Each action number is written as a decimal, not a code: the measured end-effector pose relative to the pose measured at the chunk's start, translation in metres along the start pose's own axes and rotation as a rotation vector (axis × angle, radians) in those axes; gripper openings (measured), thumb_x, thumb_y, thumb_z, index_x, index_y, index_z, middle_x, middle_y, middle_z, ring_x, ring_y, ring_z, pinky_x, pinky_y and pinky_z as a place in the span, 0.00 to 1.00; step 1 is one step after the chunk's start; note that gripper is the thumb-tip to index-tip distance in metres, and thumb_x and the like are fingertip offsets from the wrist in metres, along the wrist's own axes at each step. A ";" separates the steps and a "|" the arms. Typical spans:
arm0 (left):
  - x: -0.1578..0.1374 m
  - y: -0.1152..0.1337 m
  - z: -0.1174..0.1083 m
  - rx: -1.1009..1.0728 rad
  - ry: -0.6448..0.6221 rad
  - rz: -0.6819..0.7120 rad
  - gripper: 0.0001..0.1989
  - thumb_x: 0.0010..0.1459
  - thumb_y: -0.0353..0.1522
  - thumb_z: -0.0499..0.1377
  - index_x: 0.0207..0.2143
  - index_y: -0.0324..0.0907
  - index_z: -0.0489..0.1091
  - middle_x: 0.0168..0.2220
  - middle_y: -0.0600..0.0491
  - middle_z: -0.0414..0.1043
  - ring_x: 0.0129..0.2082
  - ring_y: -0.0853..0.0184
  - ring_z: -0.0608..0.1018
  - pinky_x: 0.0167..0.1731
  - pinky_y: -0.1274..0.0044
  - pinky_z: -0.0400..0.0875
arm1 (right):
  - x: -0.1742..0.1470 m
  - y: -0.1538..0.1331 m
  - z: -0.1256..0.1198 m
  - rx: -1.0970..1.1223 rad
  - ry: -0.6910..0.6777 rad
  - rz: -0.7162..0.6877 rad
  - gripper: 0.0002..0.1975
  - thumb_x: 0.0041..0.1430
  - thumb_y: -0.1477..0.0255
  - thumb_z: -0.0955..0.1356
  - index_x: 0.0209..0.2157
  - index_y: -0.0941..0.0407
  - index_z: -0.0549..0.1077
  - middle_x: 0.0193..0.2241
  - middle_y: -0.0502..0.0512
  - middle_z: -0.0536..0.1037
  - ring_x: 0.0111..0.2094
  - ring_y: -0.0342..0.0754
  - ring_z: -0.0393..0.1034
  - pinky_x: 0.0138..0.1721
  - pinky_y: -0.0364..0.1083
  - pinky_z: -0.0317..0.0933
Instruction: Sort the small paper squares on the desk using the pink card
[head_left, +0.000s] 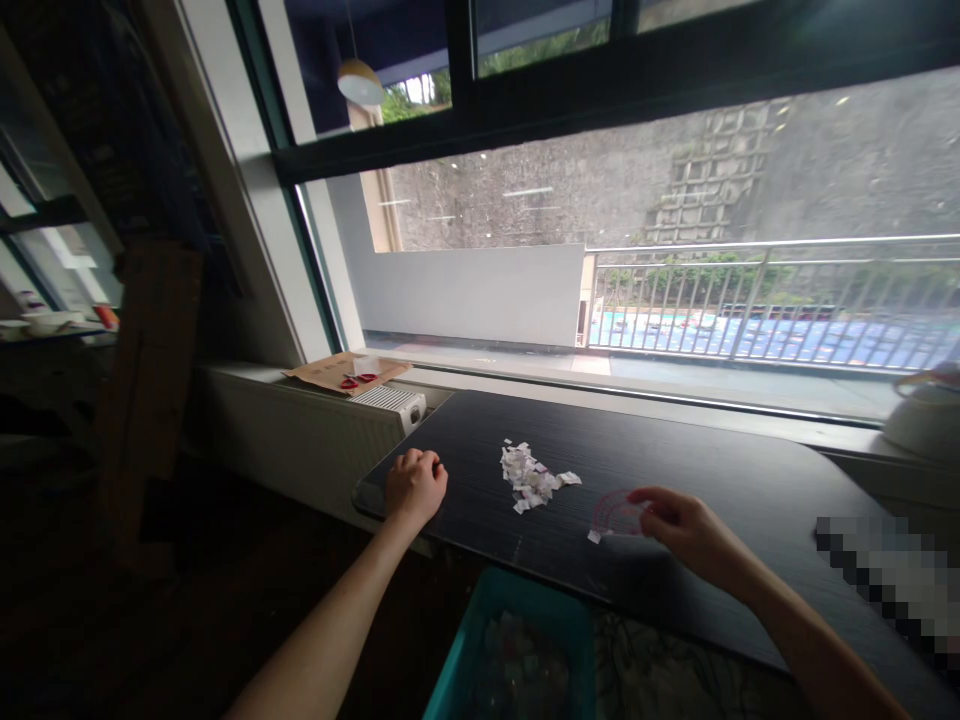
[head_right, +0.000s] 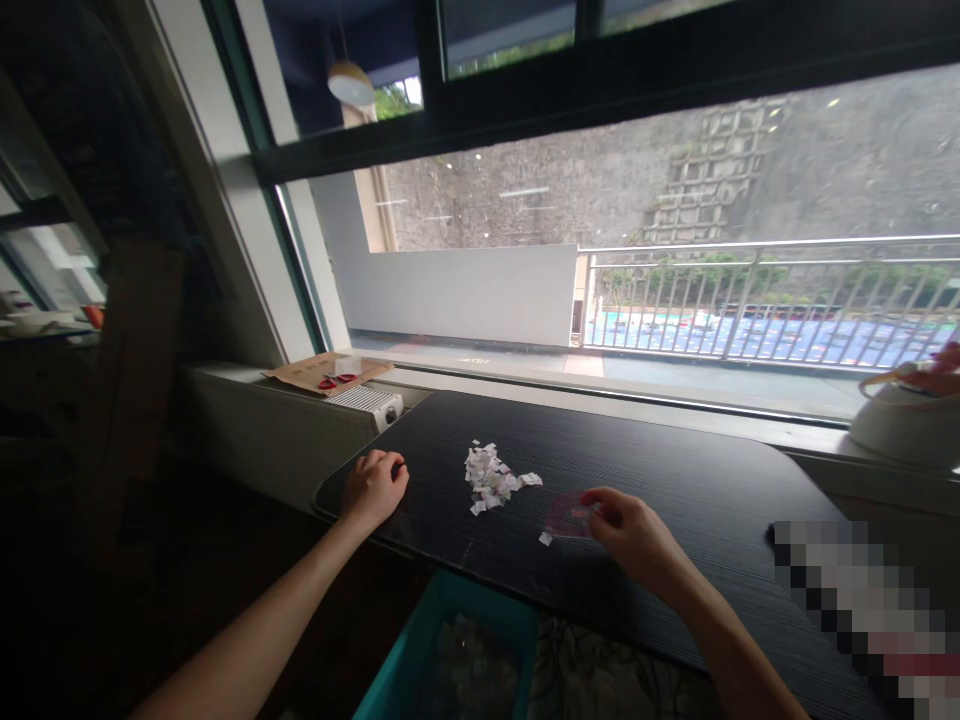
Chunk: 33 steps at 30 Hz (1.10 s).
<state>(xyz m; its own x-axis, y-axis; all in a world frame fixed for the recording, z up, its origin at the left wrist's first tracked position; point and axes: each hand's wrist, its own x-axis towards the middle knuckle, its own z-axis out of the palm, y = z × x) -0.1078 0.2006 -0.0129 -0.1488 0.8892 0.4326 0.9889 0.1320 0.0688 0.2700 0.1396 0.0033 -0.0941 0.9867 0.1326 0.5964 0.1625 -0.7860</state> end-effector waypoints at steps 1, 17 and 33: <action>0.000 0.000 0.000 0.002 0.001 0.000 0.09 0.62 0.36 0.57 0.40 0.40 0.70 0.42 0.50 0.70 0.43 0.62 0.72 0.42 0.67 0.69 | -0.003 0.002 -0.003 0.024 -0.032 0.011 0.17 0.49 0.67 0.65 0.39 0.59 0.77 0.20 0.49 0.72 0.22 0.45 0.64 0.25 0.44 0.56; 0.001 0.000 0.000 0.021 -0.002 0.002 0.09 0.62 0.36 0.57 0.40 0.40 0.70 0.42 0.50 0.70 0.43 0.62 0.72 0.42 0.66 0.69 | -0.021 0.005 -0.014 0.129 -0.148 0.052 0.14 0.48 0.66 0.68 0.36 0.58 0.77 0.21 0.50 0.76 0.24 0.45 0.66 0.26 0.43 0.59; 0.002 0.000 0.001 0.032 -0.002 -0.002 0.08 0.62 0.34 0.58 0.40 0.39 0.70 0.42 0.50 0.69 0.44 0.62 0.72 0.42 0.67 0.69 | -0.048 0.022 -0.041 0.199 -0.213 0.104 0.14 0.47 0.66 0.70 0.36 0.57 0.78 0.26 0.52 0.77 0.28 0.47 0.69 0.30 0.43 0.64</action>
<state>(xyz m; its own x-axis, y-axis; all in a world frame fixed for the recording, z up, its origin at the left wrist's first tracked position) -0.1082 0.2029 -0.0127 -0.1512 0.8896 0.4310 0.9881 0.1479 0.0413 0.3198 0.0959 0.0047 -0.2183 0.9735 -0.0684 0.4459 0.0372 -0.8943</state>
